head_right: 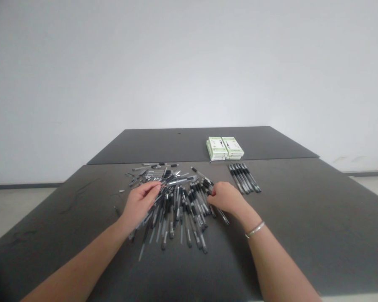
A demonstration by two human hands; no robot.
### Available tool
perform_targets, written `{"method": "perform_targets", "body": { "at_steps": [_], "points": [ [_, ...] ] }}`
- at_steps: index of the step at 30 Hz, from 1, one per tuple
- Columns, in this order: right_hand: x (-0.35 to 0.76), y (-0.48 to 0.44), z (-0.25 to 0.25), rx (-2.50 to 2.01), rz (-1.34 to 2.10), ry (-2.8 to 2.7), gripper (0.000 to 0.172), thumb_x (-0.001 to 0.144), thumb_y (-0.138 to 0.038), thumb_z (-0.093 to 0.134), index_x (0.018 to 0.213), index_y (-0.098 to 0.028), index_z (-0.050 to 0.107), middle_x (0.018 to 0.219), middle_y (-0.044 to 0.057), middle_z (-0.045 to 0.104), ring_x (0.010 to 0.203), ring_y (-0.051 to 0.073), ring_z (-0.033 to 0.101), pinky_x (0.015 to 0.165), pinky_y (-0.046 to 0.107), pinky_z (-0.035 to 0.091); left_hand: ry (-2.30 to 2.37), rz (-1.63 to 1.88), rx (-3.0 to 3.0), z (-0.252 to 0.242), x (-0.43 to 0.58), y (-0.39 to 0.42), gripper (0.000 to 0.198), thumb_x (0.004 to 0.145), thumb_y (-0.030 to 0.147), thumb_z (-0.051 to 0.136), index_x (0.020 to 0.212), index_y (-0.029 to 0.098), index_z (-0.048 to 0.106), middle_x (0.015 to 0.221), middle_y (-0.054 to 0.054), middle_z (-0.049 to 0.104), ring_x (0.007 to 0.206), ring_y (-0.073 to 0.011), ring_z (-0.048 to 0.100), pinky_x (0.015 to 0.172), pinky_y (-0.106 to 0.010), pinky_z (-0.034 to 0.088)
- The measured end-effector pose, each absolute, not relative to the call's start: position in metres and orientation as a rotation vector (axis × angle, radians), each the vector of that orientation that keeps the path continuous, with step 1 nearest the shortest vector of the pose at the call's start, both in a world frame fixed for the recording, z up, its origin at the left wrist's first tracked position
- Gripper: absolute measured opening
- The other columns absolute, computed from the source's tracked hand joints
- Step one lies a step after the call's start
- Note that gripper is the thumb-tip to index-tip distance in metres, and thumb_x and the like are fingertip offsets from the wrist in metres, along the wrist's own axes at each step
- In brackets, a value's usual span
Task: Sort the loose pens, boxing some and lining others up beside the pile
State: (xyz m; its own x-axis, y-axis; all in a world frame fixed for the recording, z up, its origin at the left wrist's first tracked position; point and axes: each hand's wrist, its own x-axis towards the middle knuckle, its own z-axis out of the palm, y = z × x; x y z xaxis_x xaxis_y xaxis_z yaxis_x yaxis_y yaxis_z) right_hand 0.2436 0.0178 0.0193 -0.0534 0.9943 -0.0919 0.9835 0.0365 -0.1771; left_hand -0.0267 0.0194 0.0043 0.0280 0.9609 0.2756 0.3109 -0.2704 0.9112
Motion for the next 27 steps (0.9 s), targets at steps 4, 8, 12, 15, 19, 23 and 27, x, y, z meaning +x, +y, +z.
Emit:
{"method": "perform_targets", "body": {
  "at_steps": [4, 8, 12, 15, 19, 23, 27],
  "points": [
    [0.244, 0.019, 0.021, -2.061, 0.372, -2.212, 0.019, 0.072, -0.027, 0.055, 0.064, -0.018, 0.070, 0.069, 0.007, 0.073, 0.069, 0.019, 0.067, 0.060, 0.025, 0.039, 1.304, 1.206, 1.644, 0.005, -0.027, 0.019, 0.029, 0.084, 0.036, 0.058, 0.096, 0.014, 0.074, 0.049, 0.002, 0.059, 0.052, -0.0150, 0.058, 0.054, -0.024, 0.047],
    [0.244, 0.019, 0.019, -2.049, 0.404, -2.231, 0.018, 0.072, -0.026, 0.056, 0.065, -0.017, 0.071, 0.071, 0.008, 0.074, 0.071, 0.020, 0.067, 0.062, 0.024, 0.039, 1.303, 1.206, 1.642, 0.004, -0.027, 0.020, 0.029, 0.084, 0.036, 0.058, 0.096, 0.015, 0.074, 0.049, 0.002, 0.059, 0.052, -0.0148, 0.058, 0.053, -0.024, 0.046],
    [0.245, 0.020, 0.018, -2.043, 0.405, -2.242, 0.020, 0.076, -0.026, 0.056, 0.065, -0.017, 0.071, 0.070, 0.008, 0.073, 0.070, 0.020, 0.067, 0.061, 0.024, 0.039, 1.292, 1.207, 1.640, 0.003, -0.027, 0.020, 0.029, 0.084, 0.036, 0.058, 0.095, 0.015, 0.074, 0.049, 0.002, 0.058, 0.051, -0.0142, 0.057, 0.052, -0.023, 0.045],
    [0.248, 0.023, 0.017, -2.023, 0.430, -2.231, 0.027, 0.083, -0.025, 0.051, 0.066, -0.017, 0.072, 0.066, 0.007, 0.072, 0.067, 0.019, 0.067, 0.060, 0.024, 0.039, 1.280, 1.214, 1.639, 0.002, -0.027, 0.020, 0.029, 0.084, 0.036, 0.059, 0.096, 0.014, 0.074, 0.049, 0.002, 0.059, 0.052, -0.0142, 0.057, 0.052, -0.023, 0.045],
    [0.255, 0.029, 0.011, -1.987, 0.297, -2.113, 0.023, 0.084, -0.021, 0.052, 0.088, -0.018, 0.075, 0.078, 0.006, 0.074, 0.075, 0.018, 0.067, 0.068, 0.023, 0.042, 1.279, 1.220, 1.641, 0.004, -0.027, 0.019, 0.028, 0.084, 0.035, 0.059, 0.095, 0.014, 0.074, 0.050, 0.001, 0.060, 0.053, -0.0147, 0.059, 0.053, -0.023, 0.046],
    [0.258, 0.032, 0.002, -1.972, 0.159, -2.058, 0.023, 0.082, -0.024, 0.059, 0.100, -0.019, 0.073, 0.096, 0.008, 0.072, 0.089, 0.020, 0.067, 0.078, 0.025, 0.044, 1.275, 1.217, 1.655, 0.005, -0.027, 0.018, 0.028, 0.084, 0.035, 0.059, 0.095, 0.015, 0.075, 0.051, 0.001, 0.061, 0.055, -0.0153, 0.061, 0.055, -0.024, 0.048],
    [0.256, 0.032, -0.002, -1.992, 0.179, -2.077, 0.023, 0.083, -0.027, 0.060, 0.100, -0.017, 0.072, 0.098, 0.009, 0.072, 0.091, 0.021, 0.066, 0.080, 0.027, 0.044, 1.286, 1.203, 1.664, 0.004, -0.027, 0.019, 0.029, 0.084, 0.036, 0.058, 0.097, 0.014, 0.074, 0.052, 0.001, 0.062, 0.055, -0.0155, 0.061, 0.056, -0.024, 0.048]
  ]
}}
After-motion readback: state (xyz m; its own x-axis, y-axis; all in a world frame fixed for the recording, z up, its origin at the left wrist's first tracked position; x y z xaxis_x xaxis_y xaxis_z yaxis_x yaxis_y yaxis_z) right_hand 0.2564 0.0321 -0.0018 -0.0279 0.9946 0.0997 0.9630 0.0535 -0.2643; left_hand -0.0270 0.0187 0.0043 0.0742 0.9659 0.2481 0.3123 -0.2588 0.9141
